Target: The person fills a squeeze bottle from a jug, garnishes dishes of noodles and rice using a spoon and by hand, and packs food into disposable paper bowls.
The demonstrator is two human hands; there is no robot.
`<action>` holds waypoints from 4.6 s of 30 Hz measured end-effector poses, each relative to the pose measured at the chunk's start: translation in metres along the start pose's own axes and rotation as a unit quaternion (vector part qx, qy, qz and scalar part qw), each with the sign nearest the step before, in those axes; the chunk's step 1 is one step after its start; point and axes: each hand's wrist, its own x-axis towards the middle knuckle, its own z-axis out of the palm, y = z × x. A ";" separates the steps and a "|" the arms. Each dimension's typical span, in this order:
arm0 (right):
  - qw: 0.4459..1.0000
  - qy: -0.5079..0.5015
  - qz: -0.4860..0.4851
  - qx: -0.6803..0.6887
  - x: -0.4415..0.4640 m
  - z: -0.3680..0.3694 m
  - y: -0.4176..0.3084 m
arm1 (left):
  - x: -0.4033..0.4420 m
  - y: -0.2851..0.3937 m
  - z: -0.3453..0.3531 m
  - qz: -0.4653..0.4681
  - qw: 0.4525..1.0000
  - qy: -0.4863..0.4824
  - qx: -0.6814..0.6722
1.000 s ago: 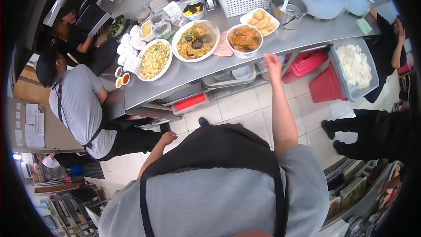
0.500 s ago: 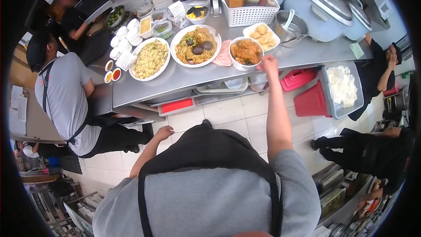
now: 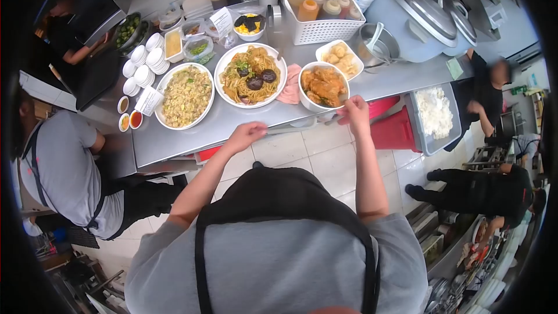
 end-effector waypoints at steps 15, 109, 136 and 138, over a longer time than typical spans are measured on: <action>0.977 -0.207 -0.023 0.037 0.020 0.036 -0.026 | 0.055 0.091 0.006 0.009 0.876 0.041 -0.481; 0.422 0.028 -0.829 -0.366 0.012 0.310 -0.480 | -0.028 0.487 -0.316 0.429 0.305 0.591 0.611; 0.489 0.092 -0.831 -0.250 -0.023 0.420 -0.628 | 0.045 0.481 -0.326 0.347 0.499 0.573 0.550; 0.467 0.078 -0.846 -0.245 -0.033 0.404 -0.611 | 0.046 0.481 -0.325 0.342 0.497 0.579 0.548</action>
